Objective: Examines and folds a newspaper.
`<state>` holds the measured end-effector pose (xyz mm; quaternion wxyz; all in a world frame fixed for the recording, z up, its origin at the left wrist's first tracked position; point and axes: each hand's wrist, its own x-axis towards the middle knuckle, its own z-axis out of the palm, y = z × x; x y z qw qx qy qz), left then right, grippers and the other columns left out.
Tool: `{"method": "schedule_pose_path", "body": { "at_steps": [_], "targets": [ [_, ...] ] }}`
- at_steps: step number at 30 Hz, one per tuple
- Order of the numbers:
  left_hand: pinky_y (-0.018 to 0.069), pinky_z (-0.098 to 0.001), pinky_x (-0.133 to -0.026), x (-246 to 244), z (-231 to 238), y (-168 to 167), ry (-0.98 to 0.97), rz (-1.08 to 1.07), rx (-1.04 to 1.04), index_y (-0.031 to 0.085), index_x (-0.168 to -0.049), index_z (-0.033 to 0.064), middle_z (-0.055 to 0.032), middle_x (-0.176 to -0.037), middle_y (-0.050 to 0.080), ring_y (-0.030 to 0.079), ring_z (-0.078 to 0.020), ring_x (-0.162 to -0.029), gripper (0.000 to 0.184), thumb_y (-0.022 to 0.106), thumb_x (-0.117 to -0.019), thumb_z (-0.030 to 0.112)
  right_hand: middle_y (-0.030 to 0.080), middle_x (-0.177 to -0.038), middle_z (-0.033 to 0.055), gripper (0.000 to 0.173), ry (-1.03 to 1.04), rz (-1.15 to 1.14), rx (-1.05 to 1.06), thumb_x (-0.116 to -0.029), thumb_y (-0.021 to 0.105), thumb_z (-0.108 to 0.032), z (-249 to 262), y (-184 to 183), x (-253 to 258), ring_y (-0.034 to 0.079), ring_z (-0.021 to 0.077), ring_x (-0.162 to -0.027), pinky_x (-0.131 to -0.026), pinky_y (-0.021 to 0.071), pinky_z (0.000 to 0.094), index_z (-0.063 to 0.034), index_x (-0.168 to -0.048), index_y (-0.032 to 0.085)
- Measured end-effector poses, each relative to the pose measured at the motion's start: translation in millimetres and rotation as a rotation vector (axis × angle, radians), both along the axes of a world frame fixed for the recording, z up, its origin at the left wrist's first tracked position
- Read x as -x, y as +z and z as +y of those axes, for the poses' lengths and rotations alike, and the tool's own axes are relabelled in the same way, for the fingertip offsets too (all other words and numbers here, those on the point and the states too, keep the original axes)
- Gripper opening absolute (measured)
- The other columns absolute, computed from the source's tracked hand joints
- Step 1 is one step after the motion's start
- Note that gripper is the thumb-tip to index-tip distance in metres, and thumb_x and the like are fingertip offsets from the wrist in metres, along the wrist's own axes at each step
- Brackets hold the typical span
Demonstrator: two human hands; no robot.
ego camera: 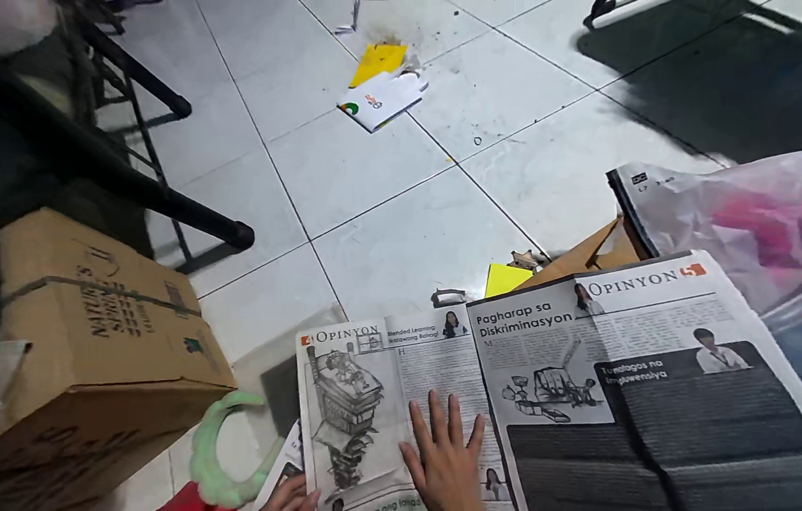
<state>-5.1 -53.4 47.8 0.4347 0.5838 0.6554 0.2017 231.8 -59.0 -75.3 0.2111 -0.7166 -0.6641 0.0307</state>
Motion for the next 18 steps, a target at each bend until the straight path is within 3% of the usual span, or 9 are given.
{"method": "schedule_pose_path", "body": {
  "at_steps": [3,9,11,13,14,16,18],
  "targets": [
    [0.0598,-0.0303,-0.086,2,-4,-7,0.073,-0.086,0.015,0.064,-0.116,-0.0139,-0.0201,-0.103,0.072,0.073,-0.0137,-0.091,0.028,0.065,-0.0944,0.005,0.049,-0.155,0.0177,0.067,0.008,0.020,-0.004,-0.1033,0.029,-0.062,0,-1,-2,0.043,0.0478,-0.142,-0.106,0.0208,0.0826,-0.0213,-0.148,0.057],
    [0.0591,-0.0330,-0.085,-13,9,12,0.161,-0.134,0.164,0.065,-0.115,-0.0125,-0.0204,-0.104,0.072,0.072,-0.0180,-0.090,0.031,0.074,-0.0892,0.003,0.047,-0.156,0.0196,0.065,0.041,0.056,0.003,-0.1028,0.033,-0.057,2,-1,-7,0.040,0.0513,-0.143,-0.106,0.0199,0.0845,-0.0160,-0.147,0.058],
    [0.0593,-0.0323,-0.081,-17,11,13,0.168,-0.164,0.162,0.066,-0.112,-0.0109,-0.0169,-0.099,0.072,0.071,-0.0158,-0.085,0.032,0.077,-0.0867,0.004,0.046,-0.156,0.0201,0.064,0.054,0.149,0.027,-0.1024,0.037,-0.054,2,7,-10,0.037,0.0530,-0.144,-0.107,0.0178,0.0850,-0.0130,-0.144,0.060],
    [0.0592,-0.0297,-0.077,-26,12,17,0.162,-0.220,0.145,0.067,-0.108,-0.0081,-0.0103,-0.090,0.073,0.070,-0.0111,-0.078,0.029,0.078,-0.0846,0.005,0.053,-0.149,0.0236,0.056,0.021,0.331,-0.031,-0.1015,0.044,-0.045,1,22,-10,0.040,0.0569,-0.141,-0.107,0.0179,0.0852,-0.0054,-0.134,0.067],
    [0.0592,-0.0292,-0.075,-31,12,20,0.156,-0.259,0.139,0.067,-0.107,-0.0075,-0.0081,-0.087,0.072,0.070,-0.0101,-0.076,0.028,0.078,-0.0838,0.004,0.057,-0.144,0.0252,0.051,-0.012,0.451,-0.060,-0.1014,0.048,-0.038,-1,38,-6,0.042,0.0583,-0.138,-0.108,0.0205,0.0831,-0.0006,-0.128,0.069],
    [0.0601,-0.0288,-0.074,-45,11,29,0.125,-0.325,0.139,0.067,-0.104,-0.0051,-0.0052,-0.084,0.072,0.070,-0.0095,-0.074,0.026,0.079,-0.0824,0.005,0.067,-0.130,0.0224,0.041,-0.059,0.668,-0.021,-0.1025,0.053,-0.028,-13,88,6,0.056,0.0487,-0.128,-0.109,0.0367,0.0691,0.0048,-0.122,0.069],
    [0.0598,-0.0281,-0.075,-60,9,42,0.070,-0.363,0.147,0.066,-0.104,-0.0045,-0.0038,-0.084,0.071,0.069,-0.0084,-0.075,0.026,0.078,-0.0818,0.003,0.074,-0.113,0.0194,0.038,-0.047,0.835,0.049,-0.1010,0.059,-0.025,-26,134,19,0.071,0.0352,-0.108,-0.097,0.0529,0.0555,0.0070,-0.119,0.069]
  ]
}}
